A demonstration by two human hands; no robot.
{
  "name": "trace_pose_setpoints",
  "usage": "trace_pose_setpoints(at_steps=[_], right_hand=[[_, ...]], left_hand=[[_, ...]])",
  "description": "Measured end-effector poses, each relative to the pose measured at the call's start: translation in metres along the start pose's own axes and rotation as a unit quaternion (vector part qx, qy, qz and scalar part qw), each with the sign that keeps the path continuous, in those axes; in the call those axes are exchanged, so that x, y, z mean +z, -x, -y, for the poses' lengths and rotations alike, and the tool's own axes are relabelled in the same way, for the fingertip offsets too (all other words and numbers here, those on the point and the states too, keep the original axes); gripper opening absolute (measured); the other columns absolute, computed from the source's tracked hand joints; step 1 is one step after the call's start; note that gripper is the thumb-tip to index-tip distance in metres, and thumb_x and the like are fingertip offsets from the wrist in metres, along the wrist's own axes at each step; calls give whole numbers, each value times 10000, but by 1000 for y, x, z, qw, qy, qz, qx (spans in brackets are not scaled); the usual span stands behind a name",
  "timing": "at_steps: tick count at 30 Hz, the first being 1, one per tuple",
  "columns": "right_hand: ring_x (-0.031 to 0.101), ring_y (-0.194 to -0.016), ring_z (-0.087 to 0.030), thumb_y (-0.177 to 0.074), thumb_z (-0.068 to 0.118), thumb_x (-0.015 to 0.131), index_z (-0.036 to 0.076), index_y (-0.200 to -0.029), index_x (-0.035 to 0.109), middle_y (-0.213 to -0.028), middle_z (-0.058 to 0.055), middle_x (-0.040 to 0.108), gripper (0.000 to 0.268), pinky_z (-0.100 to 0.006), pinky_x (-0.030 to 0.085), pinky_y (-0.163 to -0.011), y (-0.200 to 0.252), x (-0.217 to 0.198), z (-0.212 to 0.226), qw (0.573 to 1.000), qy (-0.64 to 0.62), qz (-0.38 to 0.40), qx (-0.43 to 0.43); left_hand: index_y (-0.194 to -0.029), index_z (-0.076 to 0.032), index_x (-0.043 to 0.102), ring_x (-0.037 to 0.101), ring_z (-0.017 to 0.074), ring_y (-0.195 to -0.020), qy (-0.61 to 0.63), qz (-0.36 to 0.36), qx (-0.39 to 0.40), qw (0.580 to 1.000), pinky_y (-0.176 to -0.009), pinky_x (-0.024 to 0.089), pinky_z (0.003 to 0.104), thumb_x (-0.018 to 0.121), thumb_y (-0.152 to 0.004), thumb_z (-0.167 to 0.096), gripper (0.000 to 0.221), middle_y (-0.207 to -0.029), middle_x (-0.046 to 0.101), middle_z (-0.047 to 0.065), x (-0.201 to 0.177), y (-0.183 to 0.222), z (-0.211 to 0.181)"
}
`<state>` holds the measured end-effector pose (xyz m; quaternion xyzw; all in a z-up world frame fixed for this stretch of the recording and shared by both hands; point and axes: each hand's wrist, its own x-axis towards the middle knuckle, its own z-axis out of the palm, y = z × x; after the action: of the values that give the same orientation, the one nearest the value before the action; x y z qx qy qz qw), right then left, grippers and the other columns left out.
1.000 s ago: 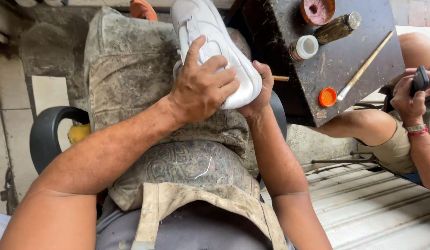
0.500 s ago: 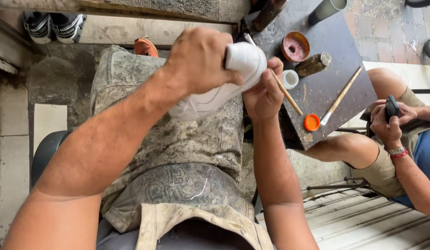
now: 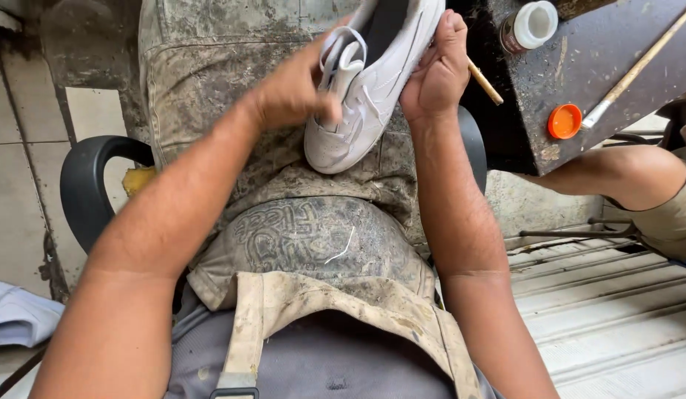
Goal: Repairing a white sneaker by applying a substance with a brush and adjusting the shoe's components with a wooden stick
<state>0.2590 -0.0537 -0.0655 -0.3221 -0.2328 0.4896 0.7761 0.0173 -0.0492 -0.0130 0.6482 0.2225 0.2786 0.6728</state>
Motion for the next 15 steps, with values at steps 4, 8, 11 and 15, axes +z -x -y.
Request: trace_pose_setpoints(at_steps=[4, 8, 11, 15], right_hand=[[447, -599, -104, -989, 148, 597, 105, -871, 553, -714, -2, 515, 134, -276, 378, -556, 2, -1, -5, 997, 57, -41, 11], [435, -545, -106, -997, 117, 567, 94, -886, 561, -669, 3, 472, 114, -274, 393, -513, -4, 6, -1, 998, 46, -38, -11], [516, -615, -137, -966, 114, 611, 64, -923, 572, -707, -34, 527, 76, -286, 483, -576, -3, 7, 12, 993, 70, -96, -5], [718, -768, -221, -983, 15, 611, 128, -966, 472, -881, -148, 681, 180, -307, 594, -633, 19, 24, 49, 986, 143, -78, 44]], left_hand=[[-1608, -188, 58, 393, 462, -1508, -107, -87, -20, 990, -1213, 330, 623, 929, -621, -637, 1391, -1644, 361, 250, 30, 19, 52], [-1576, -88, 216, 457, 359, -1493, -145, -208, -14, 967, -1239, 393, 449, 1032, -686, -463, 1265, -1586, 488, 179, 40, 12, 55], [-1543, -106, 277, 556, 355, -1386, -163, -235, -118, 951, -1167, 450, 480, 1040, -617, -379, 1230, -1486, 589, 145, 42, -1, 33], [-1493, -163, 382, 682, 282, -1237, -186, -282, -74, 938, -1013, 577, 393, 1027, -608, -416, 1123, -1366, 709, 67, 40, -15, 38]])
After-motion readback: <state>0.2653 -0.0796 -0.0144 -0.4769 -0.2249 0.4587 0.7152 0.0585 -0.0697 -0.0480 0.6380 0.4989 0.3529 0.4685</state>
